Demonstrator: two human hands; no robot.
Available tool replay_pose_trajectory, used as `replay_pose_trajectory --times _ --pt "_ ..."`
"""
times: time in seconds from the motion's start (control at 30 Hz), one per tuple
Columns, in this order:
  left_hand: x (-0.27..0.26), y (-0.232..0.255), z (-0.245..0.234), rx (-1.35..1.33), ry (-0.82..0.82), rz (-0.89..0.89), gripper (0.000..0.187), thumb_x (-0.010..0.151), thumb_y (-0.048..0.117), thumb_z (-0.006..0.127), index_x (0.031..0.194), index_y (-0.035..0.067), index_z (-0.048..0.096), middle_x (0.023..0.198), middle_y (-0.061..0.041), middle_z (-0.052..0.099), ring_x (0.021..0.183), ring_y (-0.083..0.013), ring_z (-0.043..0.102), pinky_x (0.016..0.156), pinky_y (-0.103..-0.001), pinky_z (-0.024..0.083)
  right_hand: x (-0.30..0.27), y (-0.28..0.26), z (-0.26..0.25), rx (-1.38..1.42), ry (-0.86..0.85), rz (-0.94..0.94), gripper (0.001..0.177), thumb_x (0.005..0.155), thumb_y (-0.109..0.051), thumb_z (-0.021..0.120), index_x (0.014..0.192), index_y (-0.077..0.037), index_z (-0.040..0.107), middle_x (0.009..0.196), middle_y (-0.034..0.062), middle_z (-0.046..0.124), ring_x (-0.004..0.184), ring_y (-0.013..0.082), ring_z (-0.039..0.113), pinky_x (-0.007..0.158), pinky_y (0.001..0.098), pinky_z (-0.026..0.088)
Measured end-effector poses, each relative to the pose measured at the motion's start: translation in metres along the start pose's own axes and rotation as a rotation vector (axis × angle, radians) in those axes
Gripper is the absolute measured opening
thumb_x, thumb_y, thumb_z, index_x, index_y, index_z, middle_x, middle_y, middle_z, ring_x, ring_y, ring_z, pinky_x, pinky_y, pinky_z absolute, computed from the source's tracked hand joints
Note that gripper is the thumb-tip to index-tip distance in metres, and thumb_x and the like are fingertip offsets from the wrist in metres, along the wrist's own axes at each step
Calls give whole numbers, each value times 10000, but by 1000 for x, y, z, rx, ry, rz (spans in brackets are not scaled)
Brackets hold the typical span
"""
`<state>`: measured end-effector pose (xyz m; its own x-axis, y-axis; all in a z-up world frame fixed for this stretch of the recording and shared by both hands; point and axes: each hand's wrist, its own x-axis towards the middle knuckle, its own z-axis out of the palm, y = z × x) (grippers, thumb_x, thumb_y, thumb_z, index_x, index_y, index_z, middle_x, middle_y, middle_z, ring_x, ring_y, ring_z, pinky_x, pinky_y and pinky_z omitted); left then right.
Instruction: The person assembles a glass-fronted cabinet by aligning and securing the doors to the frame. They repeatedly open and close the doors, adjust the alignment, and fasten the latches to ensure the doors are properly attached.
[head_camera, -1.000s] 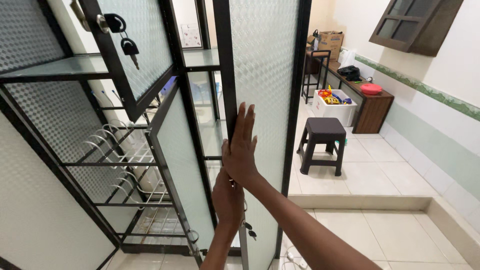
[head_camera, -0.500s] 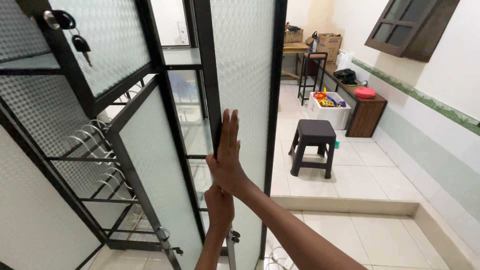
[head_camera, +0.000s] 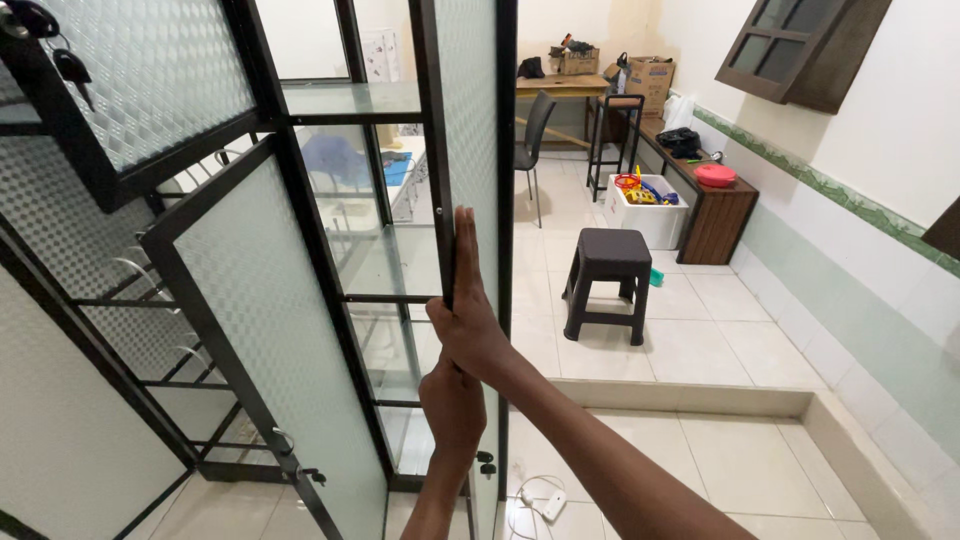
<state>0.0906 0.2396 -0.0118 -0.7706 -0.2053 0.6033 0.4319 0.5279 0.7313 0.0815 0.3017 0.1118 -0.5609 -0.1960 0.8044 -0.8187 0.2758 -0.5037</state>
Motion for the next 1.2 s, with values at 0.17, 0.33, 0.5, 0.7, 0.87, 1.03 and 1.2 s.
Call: replay_pose_trajectory --times 0.17,0.33,0.5,0.7,0.87,1.03,1.2 --pt "-18 36 19 -8 11 37 96 947 100 625 904 15 616 591 -156 642 520 -318 633 473 -442 453 -17 2 -37 55 14 2 1061 816 145 465 1672 -167 -78 1782 157 -43 1654 359 27 1308 423 197" --pt "-31 69 43 19 40 37 91 964 105 616 1002 27 644 656 -159 692 600 -342 694 509 -451 498 -30 14 -73 67 7 72 1028 850 110 457 1676 -220 -60 1756 191 103 1461 304 430 988 362 516" --pt "-41 98 60 -6 24 43 302 970 118 612 1249 4 599 659 -143 703 572 -318 715 485 -405 534 -41 20 -107 166 -55 519 947 961 11 462 1713 -253 -49 928 136 507 687 158 436 602 324 463" --pt "-49 123 79 23 -51 -10 414 998 164 619 1341 -34 501 716 -140 727 592 -280 733 496 -382 555 -48 19 -142 342 -25 528 771 914 -69 475 1622 -158 183 884 -20 463 699 65 433 625 262 477" --pt "-51 129 101 65 -70 -3 459 972 122 630 1366 -51 470 803 -159 741 658 -287 744 551 -379 580 -53 32 -162 336 -23 452 534 926 -76 503 1453 -73 411 893 -37 422 794 70 392 700 246 433" --pt "-56 136 114 18 6 62 531 946 77 648 1402 -92 437 874 -188 747 695 -308 752 575 -387 590 -58 50 -176 371 -13 474 337 956 -74 532 1292 -66 506 856 -47 413 776 64 397 677 248 414" --pt "-58 146 128 -27 -6 -65 525 970 91 619 1431 -80 436 827 -179 753 692 -300 762 576 -382 596 -61 66 -186 446 9 517 219 963 -88 572 1178 -70 538 847 -44 435 769 64 419 674 246 409"
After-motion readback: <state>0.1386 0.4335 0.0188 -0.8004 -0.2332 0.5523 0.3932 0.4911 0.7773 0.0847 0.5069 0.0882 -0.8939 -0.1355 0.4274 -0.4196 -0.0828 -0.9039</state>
